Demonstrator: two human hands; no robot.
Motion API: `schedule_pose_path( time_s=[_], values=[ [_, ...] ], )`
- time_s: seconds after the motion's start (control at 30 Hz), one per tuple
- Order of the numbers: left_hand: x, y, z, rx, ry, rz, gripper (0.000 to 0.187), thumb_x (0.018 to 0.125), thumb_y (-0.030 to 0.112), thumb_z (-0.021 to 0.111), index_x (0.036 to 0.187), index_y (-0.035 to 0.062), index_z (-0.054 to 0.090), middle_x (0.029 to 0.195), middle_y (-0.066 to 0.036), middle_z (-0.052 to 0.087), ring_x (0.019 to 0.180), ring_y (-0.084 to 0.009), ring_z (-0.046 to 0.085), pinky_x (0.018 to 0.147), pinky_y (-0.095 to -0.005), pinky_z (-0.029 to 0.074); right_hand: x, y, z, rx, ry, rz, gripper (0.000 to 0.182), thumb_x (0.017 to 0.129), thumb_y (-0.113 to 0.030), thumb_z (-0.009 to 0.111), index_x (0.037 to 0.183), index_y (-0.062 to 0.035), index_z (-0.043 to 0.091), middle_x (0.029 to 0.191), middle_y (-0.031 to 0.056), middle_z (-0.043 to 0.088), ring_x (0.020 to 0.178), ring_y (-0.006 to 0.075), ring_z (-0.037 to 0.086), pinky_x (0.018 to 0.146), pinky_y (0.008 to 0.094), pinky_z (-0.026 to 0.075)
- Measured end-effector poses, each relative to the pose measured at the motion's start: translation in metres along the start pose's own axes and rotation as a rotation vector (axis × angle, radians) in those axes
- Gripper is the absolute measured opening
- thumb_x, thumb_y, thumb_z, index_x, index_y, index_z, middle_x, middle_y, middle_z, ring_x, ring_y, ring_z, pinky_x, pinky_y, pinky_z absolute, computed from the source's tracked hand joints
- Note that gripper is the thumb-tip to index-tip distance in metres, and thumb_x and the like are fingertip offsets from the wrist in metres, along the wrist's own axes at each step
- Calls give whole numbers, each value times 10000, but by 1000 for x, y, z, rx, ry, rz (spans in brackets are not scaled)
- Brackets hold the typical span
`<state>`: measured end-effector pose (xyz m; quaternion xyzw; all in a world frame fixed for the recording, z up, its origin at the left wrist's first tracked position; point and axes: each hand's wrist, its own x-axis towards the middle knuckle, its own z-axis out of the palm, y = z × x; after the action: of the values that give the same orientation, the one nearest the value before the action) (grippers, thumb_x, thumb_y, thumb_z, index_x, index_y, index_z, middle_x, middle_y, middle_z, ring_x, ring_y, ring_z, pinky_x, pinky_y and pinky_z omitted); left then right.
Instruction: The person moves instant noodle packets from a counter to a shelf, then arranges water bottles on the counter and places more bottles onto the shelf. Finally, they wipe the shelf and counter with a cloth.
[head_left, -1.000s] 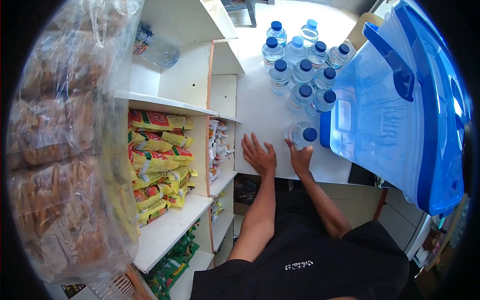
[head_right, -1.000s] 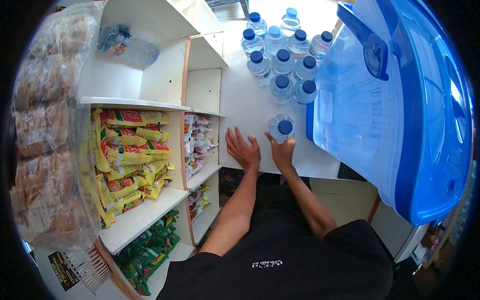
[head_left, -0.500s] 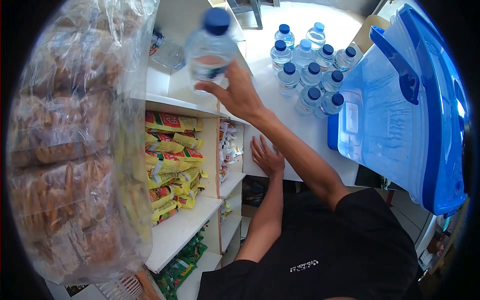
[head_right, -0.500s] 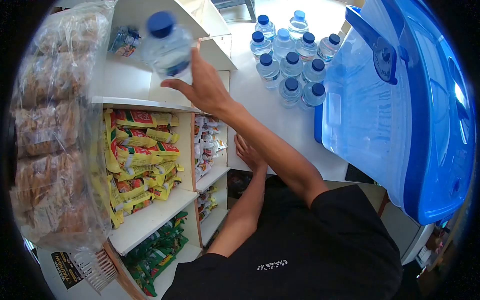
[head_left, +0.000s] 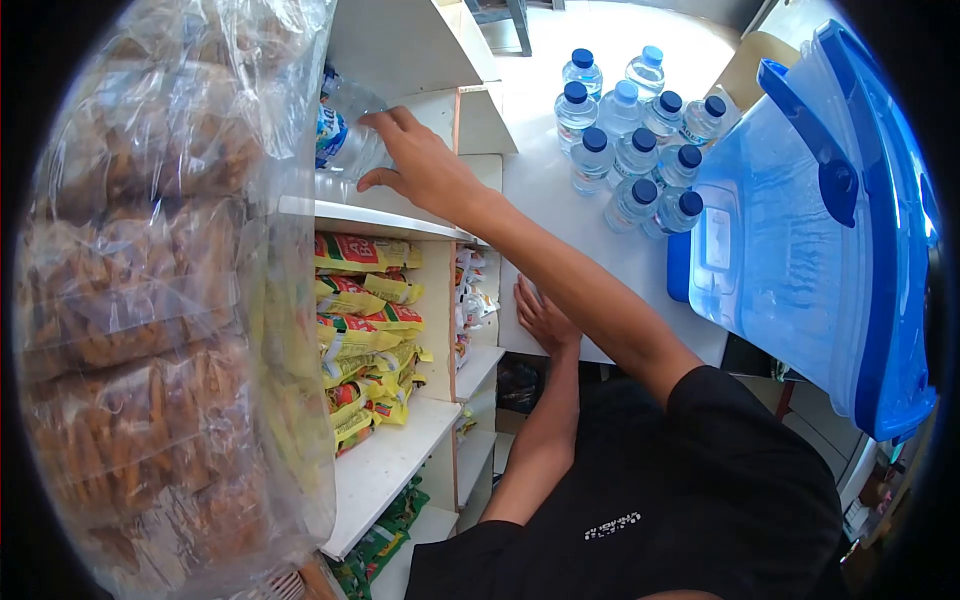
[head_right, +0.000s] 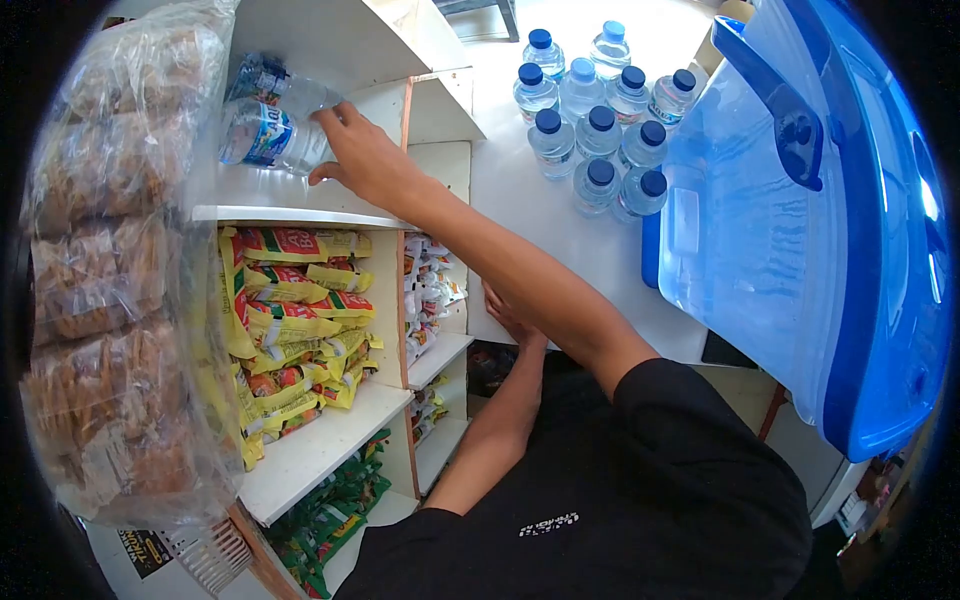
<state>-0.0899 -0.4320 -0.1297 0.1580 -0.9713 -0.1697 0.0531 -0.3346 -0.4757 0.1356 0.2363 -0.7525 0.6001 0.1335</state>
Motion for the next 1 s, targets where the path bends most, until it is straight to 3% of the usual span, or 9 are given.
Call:
schedule_pose_path(
  time_s=[0.27,0.47,0.57,0.67,0.73,0.8,0.83,0.9,1.0],
  values=[
    [-10,-16,24,44,11,4,629,968,389,498,1499,79,364,1574,-144,304,1469,-315,281,1145,-441,282,4,12,14,-145,147,30,496,729,-328,837,1052,-10,635,961,171,667,815,360,656,706,435,509],
    [-12,-24,39,-56,50,-25,631,989,404,463,1504,57,352,1573,-130,311,1466,-307,292,1147,-431,290,9,21,11,-161,83,142,372,720,-252,839,949,5,697,864,148,682,750,323,669,679,391,526],
    [-16,-20,37,-42,58,-37,637,995,398,456,1513,51,328,1573,-124,316,1463,-308,298,1148,-431,294,5,24,7,-24,97,129,275,768,-140,808,973,6,696,890,142,690,777,282,692,690,371,539],
    [-10,-19,31,260,-10,23,639,997,392,451,1524,62,303,1582,-118,307,1462,-307,301,1149,-429,297,-20,22,-5,303,272,65,159,798,-38,756,935,14,694,897,134,698,785,227,701,685,364,548],
    [-8,-21,35,278,-2,34,636,994,391,455,1529,83,300,1589,-113,297,1463,-308,300,1149,-429,296,-58,18,-23,239,515,88,190,786,-14,730,962,4,660,893,114,639,814,247,649,695,401,494],
    [-3,-14,27,158,76,32,648,980,403,481,1527,103,307,1596,-111,288,1464,-311,298,1150,-433,294,-113,41,-29,-96,795,195,407,796,-28,751,1165,-7,580,1048,104,600,950,221,604,781,328,485],
    [1,-7,19,62,134,28,657,970,411,500,1525,113,313,1599,-110,284,1464,-313,297,1151,-437,292,-143,57,-29,-187,900,268,548,788,-51,771,1259,-24,492,1140,115,532,1040,240,545,835,348,453],
    [4,9,-7,40,74,18,660,943,383,540,1513,119,338,1596,-117,291,1463,-321,296,1152,-452,286,-195,75,-33,-349,974,377,746,779,-93,797,1385,-41,366,1270,150,430,1166,284,452,912,390,406],
    [9,14,-10,26,55,3,661,903,327,569,1495,112,370,1591,-131,301,1460,-333,296,1151,-475,276,-228,82,-48,-496,925,465,884,778,-149,819,1466,-45,274,1354,201,356,1247,346,369,981,454,353]
  ],
)
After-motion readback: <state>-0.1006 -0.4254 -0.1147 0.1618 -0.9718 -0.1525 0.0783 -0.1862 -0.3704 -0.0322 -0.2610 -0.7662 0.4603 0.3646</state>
